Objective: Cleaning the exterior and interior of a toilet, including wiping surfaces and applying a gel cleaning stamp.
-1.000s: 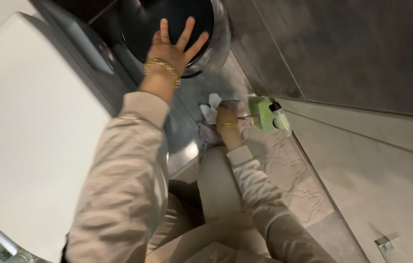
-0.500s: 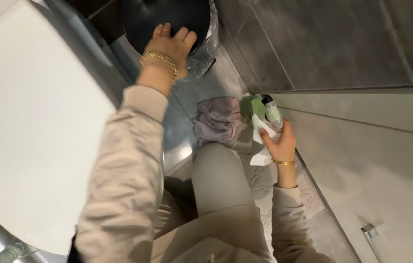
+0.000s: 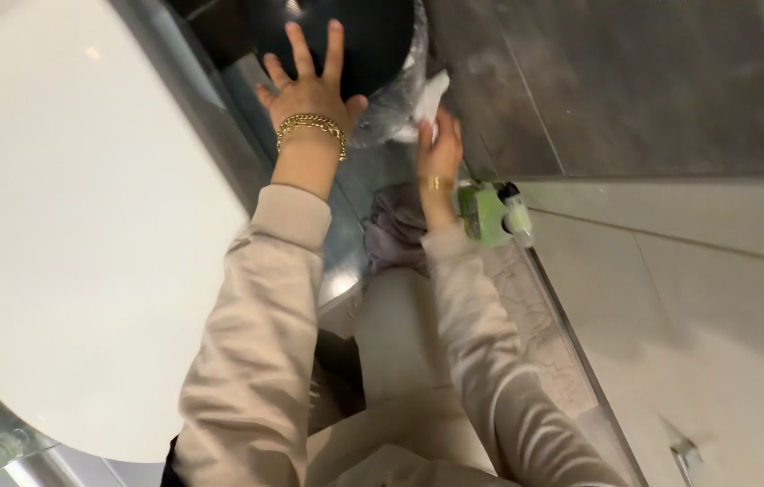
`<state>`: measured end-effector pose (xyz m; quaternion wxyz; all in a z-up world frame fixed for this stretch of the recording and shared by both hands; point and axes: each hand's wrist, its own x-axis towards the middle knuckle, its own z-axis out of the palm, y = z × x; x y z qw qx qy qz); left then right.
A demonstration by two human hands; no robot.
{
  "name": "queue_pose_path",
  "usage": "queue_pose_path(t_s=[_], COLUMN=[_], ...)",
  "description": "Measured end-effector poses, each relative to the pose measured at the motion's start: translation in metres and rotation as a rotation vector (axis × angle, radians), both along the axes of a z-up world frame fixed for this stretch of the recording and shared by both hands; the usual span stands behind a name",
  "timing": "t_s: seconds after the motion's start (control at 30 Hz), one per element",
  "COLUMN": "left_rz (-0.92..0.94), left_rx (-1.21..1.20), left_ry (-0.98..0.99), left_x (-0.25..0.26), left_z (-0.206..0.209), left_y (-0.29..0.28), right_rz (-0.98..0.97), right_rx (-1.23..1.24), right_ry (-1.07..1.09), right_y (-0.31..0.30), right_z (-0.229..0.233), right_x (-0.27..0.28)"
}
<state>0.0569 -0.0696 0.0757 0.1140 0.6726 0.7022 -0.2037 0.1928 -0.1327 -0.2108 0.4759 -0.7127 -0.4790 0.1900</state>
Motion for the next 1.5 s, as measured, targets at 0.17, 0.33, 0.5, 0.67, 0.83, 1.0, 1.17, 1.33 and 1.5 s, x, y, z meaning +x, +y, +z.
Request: queue_pose_path(t_s=[0.17, 0.33, 0.5, 0.67, 0.83, 1.0, 1.17, 1.33, 1.5], left_rz=[-0.076, -0.184, -0.255, -0.377, -0.568, -0.458, -0.647, -0.802, -0.668], left_rx=[-0.143, -0.201, -0.181, -0.228, -0.362, -0.266, -0.045, 0.26, 0.115], left_ry=[0.024, 0.156, 0.113, 0.096, 0.198, 0.159, 0.33, -0.207, -0.628], left_x=[-0.015, -0.026, -0.04, -0.053, -0.053, -0.058, -0.003, -0.049, -0.152], left_z=[-0.067, -0.088, -0.082, -0.049, -0.033, -0.045, -0.016, 0.095, 0.15], left_y=[0.028, 0.044, 0.057, 0.063, 0.059, 0.072, -0.016, -0.207, -0.309], right_rz=[0.205, 0.446, 0.714, 0.61, -0.039, 0.89, 0.314, -0.021, 0.26], right_rx=[-0.165, -0.379, -0.495, -0.386, 0.048, -0.476, -0.33, 0.343, -0.107], right_ry=[-0.186, -0.452, -0.464, -0.089, 0.006, 0.521, 0.261, 0.001, -0.571], right_y=[0.042, 0.024, 0.024, -0.03, -0.033, -0.024, -0.079, -0.024, 0.091], right_z=[0.002, -0.085, -0.182, -0.07, -0.062, -0.121, 0.025, 0.201, 0.223], right_x=[-0.047, -0.073, -0.107, -0.06, -0.036, -0.082, -0.046, -0.013, -0.051])
